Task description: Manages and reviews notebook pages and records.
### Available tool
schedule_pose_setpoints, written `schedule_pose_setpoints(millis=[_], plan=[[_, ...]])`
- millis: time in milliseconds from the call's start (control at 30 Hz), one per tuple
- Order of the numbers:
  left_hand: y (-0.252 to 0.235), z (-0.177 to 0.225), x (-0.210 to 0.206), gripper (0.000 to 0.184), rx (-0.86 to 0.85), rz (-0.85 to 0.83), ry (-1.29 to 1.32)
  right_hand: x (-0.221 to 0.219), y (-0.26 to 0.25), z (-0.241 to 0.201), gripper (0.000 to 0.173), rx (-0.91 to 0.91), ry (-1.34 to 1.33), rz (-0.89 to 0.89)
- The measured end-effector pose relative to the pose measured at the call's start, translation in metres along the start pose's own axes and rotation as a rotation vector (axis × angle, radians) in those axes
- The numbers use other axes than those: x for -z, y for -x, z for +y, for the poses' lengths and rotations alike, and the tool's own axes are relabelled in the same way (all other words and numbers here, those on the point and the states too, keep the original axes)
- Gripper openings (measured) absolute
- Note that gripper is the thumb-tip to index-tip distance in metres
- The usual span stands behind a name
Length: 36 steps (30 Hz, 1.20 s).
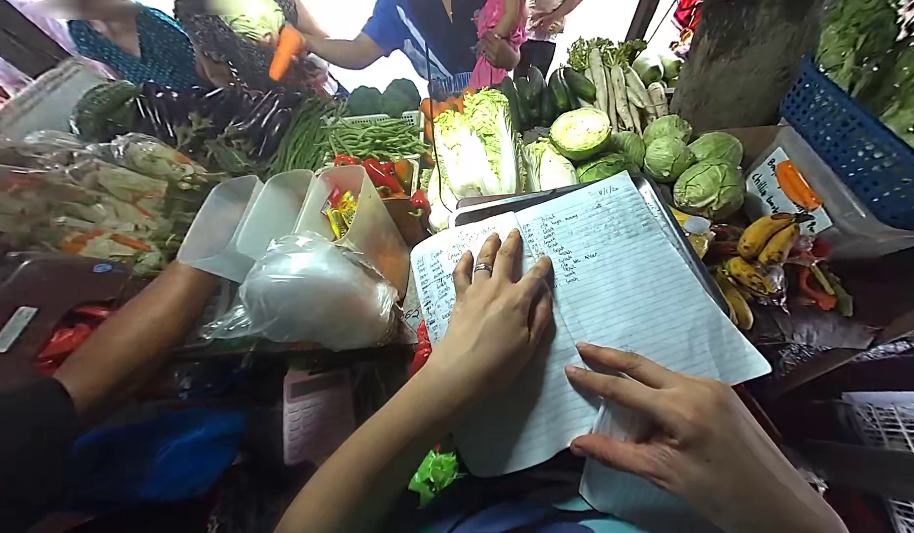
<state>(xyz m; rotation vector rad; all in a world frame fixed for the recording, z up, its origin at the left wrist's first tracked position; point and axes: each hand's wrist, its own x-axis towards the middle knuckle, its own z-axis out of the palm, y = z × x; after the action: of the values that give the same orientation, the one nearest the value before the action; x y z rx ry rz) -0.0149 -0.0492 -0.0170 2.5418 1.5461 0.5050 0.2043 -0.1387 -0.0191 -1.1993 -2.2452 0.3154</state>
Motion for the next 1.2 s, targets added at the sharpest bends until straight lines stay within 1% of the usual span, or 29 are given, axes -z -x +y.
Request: schedule_pose_setpoints(millis=[67, 133, 200, 267, 300, 333, 400, 533, 733, 833, 900, 1033, 1067, 1133, 1200], plan=[[0.007, 0.003, 0.001, 0.048, -0.021, -0.009, 0.013, 0.001, 0.002, 0.001, 0.051, 0.012, 0.001, 0.024], [0.012, 0.003, 0.001, 0.048, -0.032, -0.007, 0.033, 0.008, 0.008, 0.000, 0.052, -0.031, 0.009, 0.082], [0.014, 0.000, 0.001, 0.048, -0.034, -0.001, 0.054, 0.026, 0.016, -0.006, 0.054, -0.177, 0.098, 0.142], [0.014, 0.000, 0.000, 0.048, -0.036, 0.001, 0.057, 0.041, 0.026, -0.015, 0.063, -0.406, 0.226, 0.143], [0.014, 0.000, 0.000, 0.048, -0.033, 0.000, 0.061, 0.044, 0.030, -0.018, 0.069, -0.508, 0.270, 0.116], [0.014, 0.000, 0.001, 0.048, -0.030, -0.002, 0.068, 0.045, 0.033, -0.020, 0.073, -0.575, 0.297, 0.080], [0.014, 0.000, 0.000, 0.047, -0.032, 0.008, 0.081, 0.041, 0.036, -0.024, 0.074, -0.618, 0.325, 0.020], [0.014, 0.000, -0.002, 0.046, -0.040, 0.023, 0.076, 0.028, 0.034, -0.025, 0.063, -0.586, 0.344, 0.037], [0.014, -0.001, -0.003, 0.046, -0.041, 0.024, 0.080, 0.019, 0.031, -0.022, 0.061, -0.491, 0.396, 0.072], [0.014, -0.002, 0.000, 0.046, -0.040, 0.006, 0.118, 0.019, 0.029, -0.023, 0.058, -0.439, 0.413, 0.102], [0.014, -0.006, 0.001, 0.041, -0.046, 0.055, 0.204, 0.021, 0.027, -0.026, 0.053, -0.379, 0.414, 0.127], [0.018, -0.020, 0.011, 0.023, -0.001, 0.196, 0.345, 0.023, 0.021, -0.029, 0.046, -0.221, 0.376, 0.138], [0.020, -0.022, 0.014, 0.022, 0.008, 0.231, 0.384, 0.024, 0.019, -0.030, 0.044, -0.167, 0.366, 0.132], [0.025, -0.021, 0.022, 0.033, 0.055, 0.275, 0.561, 0.022, 0.015, -0.031, 0.037, -0.033, 0.340, 0.105], [0.028, -0.014, 0.031, 0.047, 0.170, 0.275, 0.841, 0.021, 0.010, -0.035, 0.029, 0.104, 0.327, 0.051]])
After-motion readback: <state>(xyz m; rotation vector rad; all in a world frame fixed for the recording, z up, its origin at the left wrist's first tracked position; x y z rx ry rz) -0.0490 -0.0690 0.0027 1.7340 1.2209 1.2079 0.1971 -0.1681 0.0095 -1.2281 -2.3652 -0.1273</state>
